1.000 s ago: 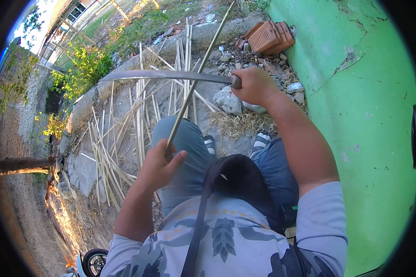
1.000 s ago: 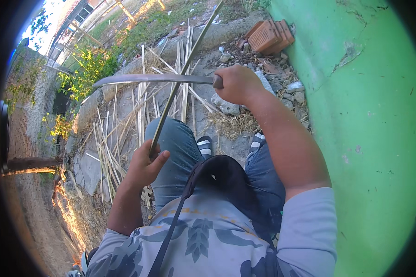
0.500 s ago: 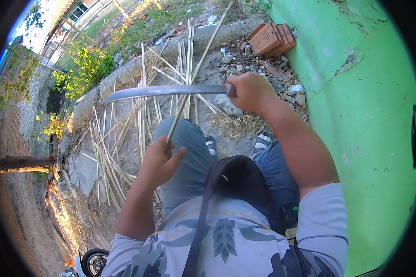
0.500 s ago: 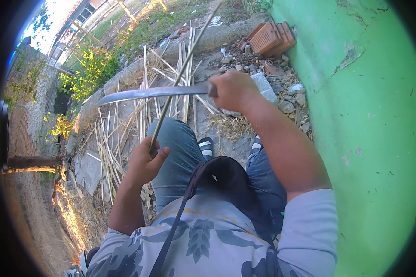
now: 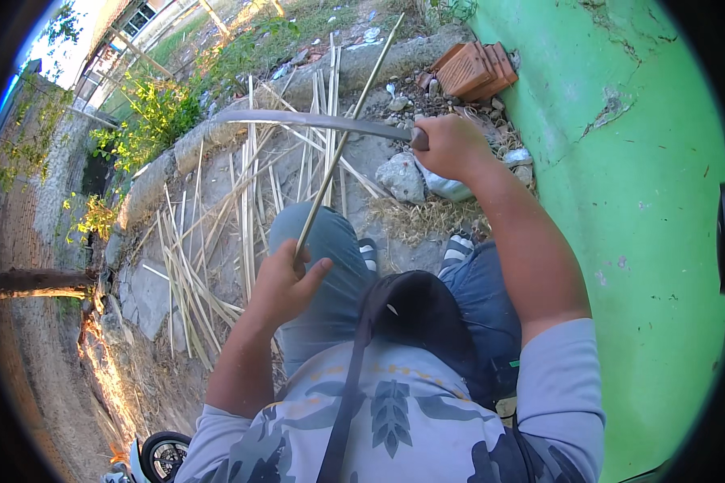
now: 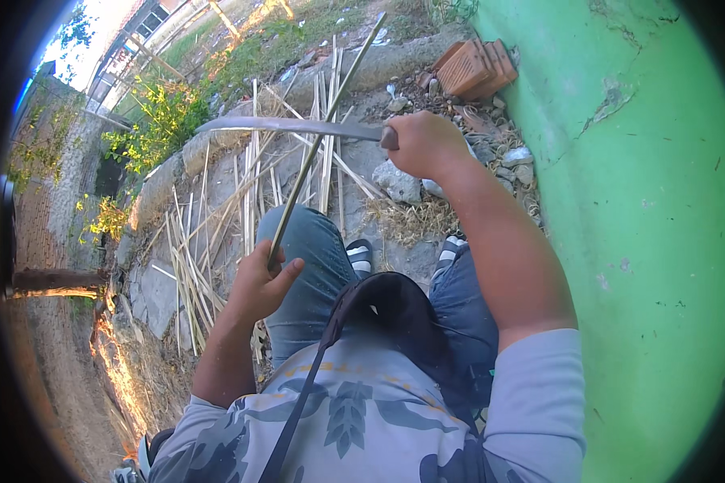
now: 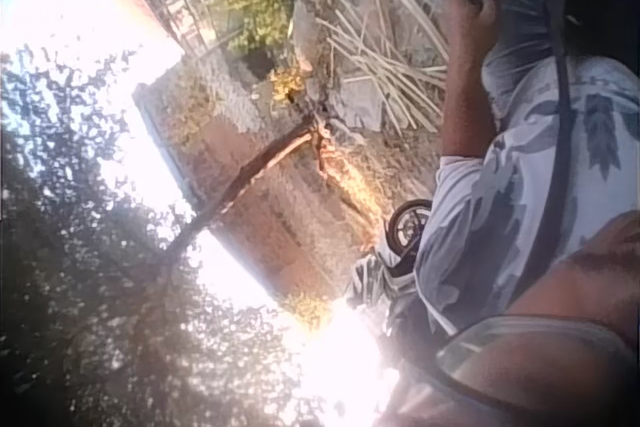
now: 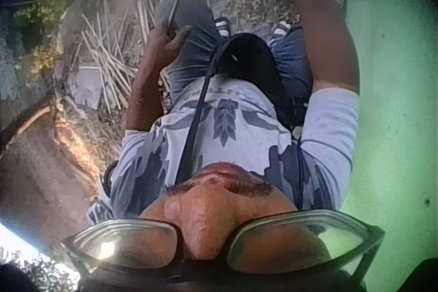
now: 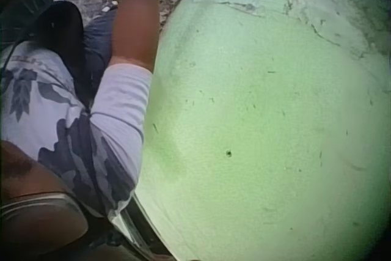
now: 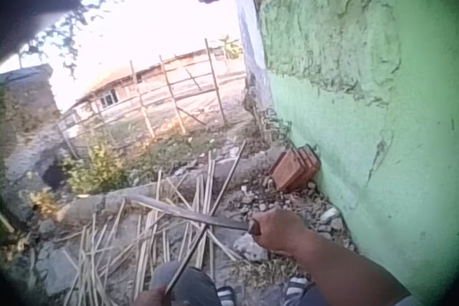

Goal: The person scrapes a bamboo stick using a curved blade and places it onto a pile of bamboo strips on the ground.

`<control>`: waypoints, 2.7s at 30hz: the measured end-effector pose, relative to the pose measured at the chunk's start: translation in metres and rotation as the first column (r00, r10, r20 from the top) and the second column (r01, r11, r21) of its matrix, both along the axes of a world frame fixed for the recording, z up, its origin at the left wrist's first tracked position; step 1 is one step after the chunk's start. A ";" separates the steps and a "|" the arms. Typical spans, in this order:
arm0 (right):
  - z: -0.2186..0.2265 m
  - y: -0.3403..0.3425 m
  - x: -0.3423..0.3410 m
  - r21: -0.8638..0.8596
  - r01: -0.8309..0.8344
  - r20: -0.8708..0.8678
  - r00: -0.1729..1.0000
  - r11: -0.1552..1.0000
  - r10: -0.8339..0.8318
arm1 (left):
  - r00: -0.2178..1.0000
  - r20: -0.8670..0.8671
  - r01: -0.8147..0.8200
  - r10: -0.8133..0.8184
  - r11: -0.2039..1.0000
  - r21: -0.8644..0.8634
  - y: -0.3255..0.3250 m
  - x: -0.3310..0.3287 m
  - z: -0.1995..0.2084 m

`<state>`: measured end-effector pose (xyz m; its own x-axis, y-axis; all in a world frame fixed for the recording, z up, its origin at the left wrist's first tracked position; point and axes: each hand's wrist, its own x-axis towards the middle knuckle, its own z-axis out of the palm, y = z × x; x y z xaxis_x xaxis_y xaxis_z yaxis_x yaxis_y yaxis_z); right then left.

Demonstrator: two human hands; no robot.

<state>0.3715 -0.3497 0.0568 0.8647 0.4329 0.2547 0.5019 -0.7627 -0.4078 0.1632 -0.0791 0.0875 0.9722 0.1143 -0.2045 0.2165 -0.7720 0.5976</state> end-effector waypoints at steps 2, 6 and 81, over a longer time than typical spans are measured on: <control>0.002 0.005 -0.007 0.037 -0.049 0.000 0.999 0.998 0.049 | 1.000 -0.014 -0.010 0.010 1.000 0.003 0.000 0.003 0.005; -0.005 0.010 -0.013 0.043 -0.178 0.032 0.984 0.983 0.176 | 1.000 0.007 0.006 -0.006 0.999 0.039 -0.009 0.003 0.013; -0.022 -0.015 0.018 0.228 -0.014 -0.087 0.996 0.974 0.035 | 0.998 0.039 0.048 -0.054 0.989 0.140 -0.012 -0.007 0.012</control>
<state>0.3893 -0.3646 0.0348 0.8782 0.3943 0.2706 0.4730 -0.6328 -0.6131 0.1567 -0.0907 0.0997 0.9850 0.0883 -0.1479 0.1507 -0.8578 0.4914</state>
